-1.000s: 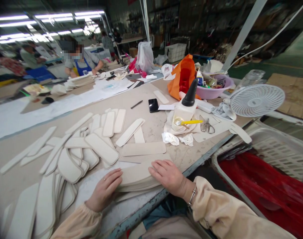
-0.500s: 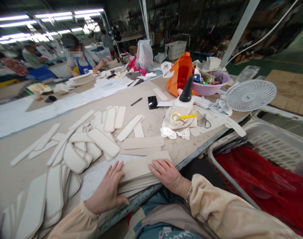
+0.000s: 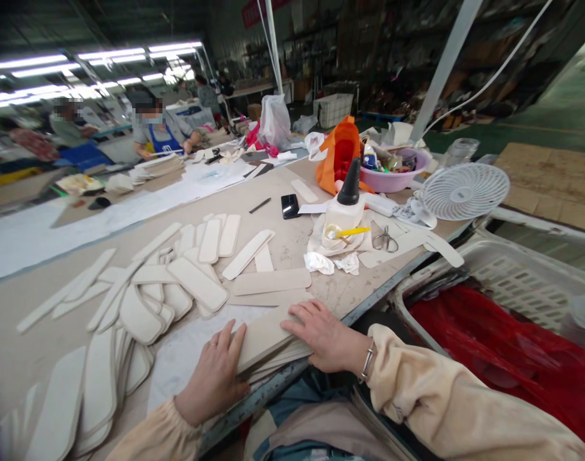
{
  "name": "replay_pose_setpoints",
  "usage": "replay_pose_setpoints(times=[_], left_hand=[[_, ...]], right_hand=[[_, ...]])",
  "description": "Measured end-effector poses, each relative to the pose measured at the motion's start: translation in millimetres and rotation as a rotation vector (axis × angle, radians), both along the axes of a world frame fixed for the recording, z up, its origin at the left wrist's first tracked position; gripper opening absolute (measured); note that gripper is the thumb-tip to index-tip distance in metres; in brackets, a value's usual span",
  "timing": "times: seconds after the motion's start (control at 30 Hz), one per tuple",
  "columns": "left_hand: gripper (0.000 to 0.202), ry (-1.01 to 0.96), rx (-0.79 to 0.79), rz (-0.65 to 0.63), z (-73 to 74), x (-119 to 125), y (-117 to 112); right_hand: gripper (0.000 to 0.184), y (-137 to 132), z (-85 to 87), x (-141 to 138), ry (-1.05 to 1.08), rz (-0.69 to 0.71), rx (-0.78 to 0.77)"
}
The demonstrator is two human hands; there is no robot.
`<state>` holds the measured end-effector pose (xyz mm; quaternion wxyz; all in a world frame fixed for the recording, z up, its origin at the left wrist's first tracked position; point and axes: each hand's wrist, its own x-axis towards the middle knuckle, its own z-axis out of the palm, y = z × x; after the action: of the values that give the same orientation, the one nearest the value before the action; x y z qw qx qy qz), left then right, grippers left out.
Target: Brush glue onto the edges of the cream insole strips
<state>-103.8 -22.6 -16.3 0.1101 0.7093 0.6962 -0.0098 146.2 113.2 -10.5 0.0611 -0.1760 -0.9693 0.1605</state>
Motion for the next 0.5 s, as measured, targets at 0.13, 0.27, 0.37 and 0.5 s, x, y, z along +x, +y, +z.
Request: replay_pose_setpoints(times=[0.13, 0.27, 0.37, 0.5], left_hand=[[0.095, 0.012, -0.017, -0.006, 0.3, -1.8, 0.8], [0.081, -0.065, -0.041, -0.047, 5.0, -3.0, 2.6], [0.076, -0.078, -0.046, -0.039, 6.9, -1.7, 1.8], [0.077, -0.083, -0.052, -0.011, 5.3, 0.3, 1.1]], right_hand=[[0.097, 8.9, 5.0, -5.9, -0.048, -0.009, -0.025], [0.118, 8.3, -5.5, -15.9, -0.111, 0.023, -0.001], [0.109, 8.1, -7.1, -18.9, -0.129, 0.053, -0.013], [0.103, 16.1, -6.7, -22.3, -0.139, 0.07, -0.04]])
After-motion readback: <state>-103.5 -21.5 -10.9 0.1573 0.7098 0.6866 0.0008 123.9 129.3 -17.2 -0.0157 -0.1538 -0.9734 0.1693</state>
